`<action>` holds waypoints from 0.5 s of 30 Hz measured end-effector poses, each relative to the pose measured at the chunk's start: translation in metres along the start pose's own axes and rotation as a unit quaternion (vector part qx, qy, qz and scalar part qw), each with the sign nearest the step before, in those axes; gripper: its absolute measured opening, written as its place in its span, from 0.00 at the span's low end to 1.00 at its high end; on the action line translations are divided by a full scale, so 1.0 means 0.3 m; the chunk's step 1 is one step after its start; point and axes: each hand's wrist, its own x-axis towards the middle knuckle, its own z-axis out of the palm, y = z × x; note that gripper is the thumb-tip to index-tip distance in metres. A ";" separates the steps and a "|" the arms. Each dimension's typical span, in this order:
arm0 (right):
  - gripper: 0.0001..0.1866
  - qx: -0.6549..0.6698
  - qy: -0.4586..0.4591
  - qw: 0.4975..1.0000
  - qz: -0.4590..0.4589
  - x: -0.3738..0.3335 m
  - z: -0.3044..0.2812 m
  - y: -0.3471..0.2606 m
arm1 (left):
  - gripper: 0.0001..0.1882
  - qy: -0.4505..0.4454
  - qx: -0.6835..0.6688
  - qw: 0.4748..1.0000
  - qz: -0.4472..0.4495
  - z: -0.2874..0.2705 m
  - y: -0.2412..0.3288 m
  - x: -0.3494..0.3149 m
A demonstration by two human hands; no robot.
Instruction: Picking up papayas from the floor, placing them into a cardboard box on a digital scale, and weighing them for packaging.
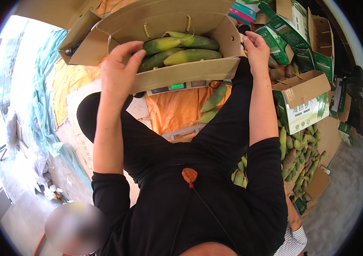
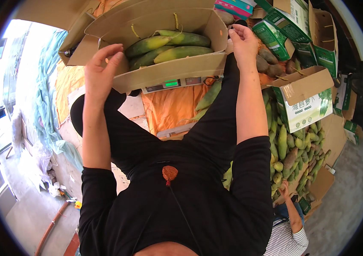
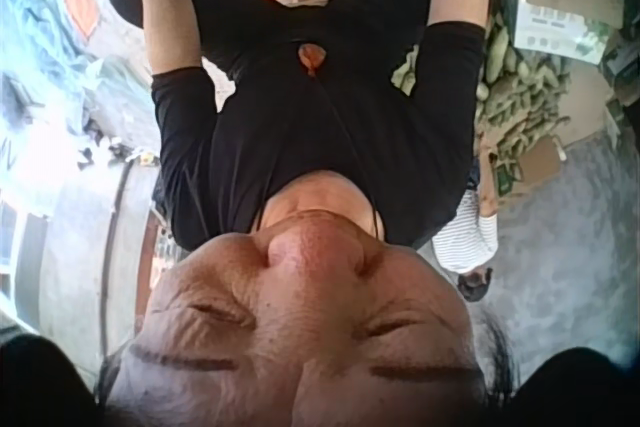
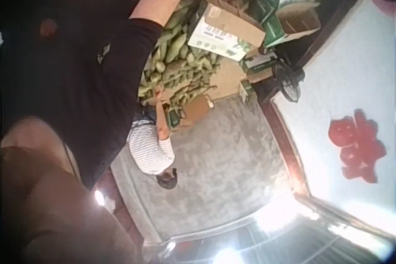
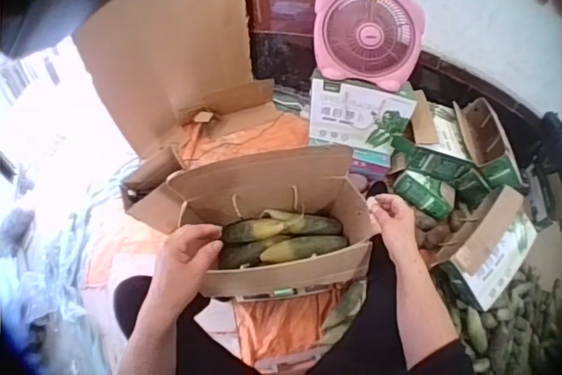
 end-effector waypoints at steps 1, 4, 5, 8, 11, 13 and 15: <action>0.13 0.000 0.002 1.000 0.004 0.003 -0.001 0.000 | 0.12 -0.001 -0.014 1.000 -0.013 -0.021 -0.010 0.016; 0.13 0.000 0.002 1.000 0.013 0.003 0.009 -0.014 | 0.13 -0.011 -0.014 0.999 -0.044 -0.104 -0.097 0.070; 0.14 0.000 0.002 1.000 0.017 0.003 0.016 -0.020 | 0.15 -0.009 -0.022 0.998 -0.056 -0.131 -0.141 0.091; 0.14 -0.019 0.004 0.999 0.039 -0.001 0.011 -0.028 | 0.19 -0.025 -0.012 0.995 -0.093 -0.185 -0.190 0.132; 0.15 -0.020 -0.004 0.998 0.054 0.008 0.011 -0.019 | 0.24 -0.061 0.023 0.991 -0.115 -0.221 -0.243 0.183; 0.16 -0.026 -0.006 0.998 0.060 0.007 0.016 -0.018 | 0.28 -0.066 0.050 0.987 -0.135 -0.221 -0.276 0.211; 0.16 -0.028 -0.012 0.997 0.064 0.009 0.029 -0.025 | 0.31 -0.084 0.085 0.981 -0.154 -0.232 -0.342 0.234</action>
